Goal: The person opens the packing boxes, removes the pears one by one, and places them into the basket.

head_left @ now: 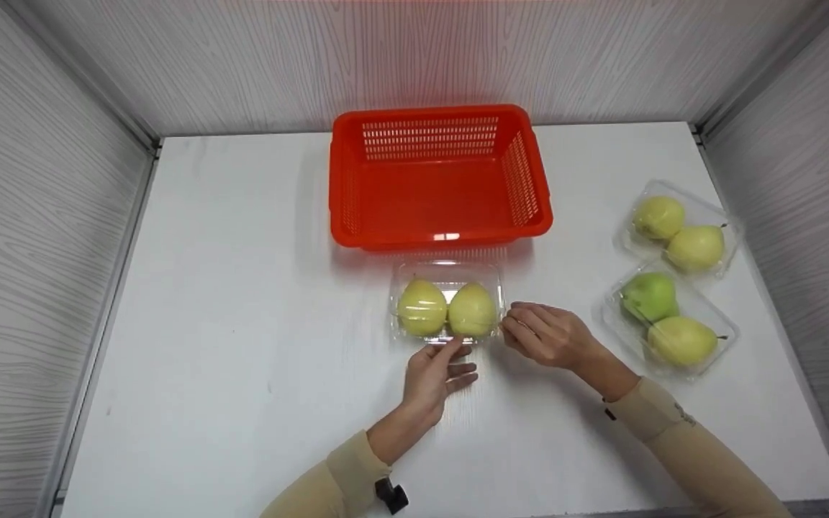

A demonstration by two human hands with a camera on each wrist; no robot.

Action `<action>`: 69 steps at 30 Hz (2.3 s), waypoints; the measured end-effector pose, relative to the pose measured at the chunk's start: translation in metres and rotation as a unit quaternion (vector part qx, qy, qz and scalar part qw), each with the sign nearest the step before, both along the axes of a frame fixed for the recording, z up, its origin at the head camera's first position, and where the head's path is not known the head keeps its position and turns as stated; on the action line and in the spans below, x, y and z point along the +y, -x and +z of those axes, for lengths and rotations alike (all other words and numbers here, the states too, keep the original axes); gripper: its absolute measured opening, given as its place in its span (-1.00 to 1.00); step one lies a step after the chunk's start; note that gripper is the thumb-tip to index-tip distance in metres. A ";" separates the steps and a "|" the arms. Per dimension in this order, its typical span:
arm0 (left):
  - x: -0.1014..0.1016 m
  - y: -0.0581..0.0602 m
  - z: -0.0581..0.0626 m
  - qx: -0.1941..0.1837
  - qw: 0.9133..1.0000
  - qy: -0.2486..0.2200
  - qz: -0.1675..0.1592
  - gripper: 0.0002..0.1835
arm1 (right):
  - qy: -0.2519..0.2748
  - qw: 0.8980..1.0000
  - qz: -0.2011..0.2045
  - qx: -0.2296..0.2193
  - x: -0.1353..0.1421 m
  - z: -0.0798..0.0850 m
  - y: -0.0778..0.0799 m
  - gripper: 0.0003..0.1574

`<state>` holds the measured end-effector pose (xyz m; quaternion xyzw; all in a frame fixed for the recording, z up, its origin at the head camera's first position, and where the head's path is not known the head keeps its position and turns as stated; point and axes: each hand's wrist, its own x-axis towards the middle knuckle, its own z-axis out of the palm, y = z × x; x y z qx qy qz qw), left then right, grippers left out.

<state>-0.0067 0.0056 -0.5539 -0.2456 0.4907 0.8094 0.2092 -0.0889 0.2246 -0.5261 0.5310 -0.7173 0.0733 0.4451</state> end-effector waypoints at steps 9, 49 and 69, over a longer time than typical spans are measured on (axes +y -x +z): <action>-0.015 0.002 0.000 -0.008 1.000 -0.002 0.023 -0.56 | 0.024 1.000 -0.007 -0.017 0.000 0.001 0.001 -0.80; -0.103 0.045 0.012 -0.017 0.998 0.041 0.048 -0.71 | 0.096 0.994 -0.014 -0.048 -0.006 0.014 0.017 -0.78; -0.126 0.081 0.001 0.043 0.997 -0.018 -0.061 -0.65 | 0.131 0.990 -0.003 -0.059 -0.005 0.015 0.031 -0.83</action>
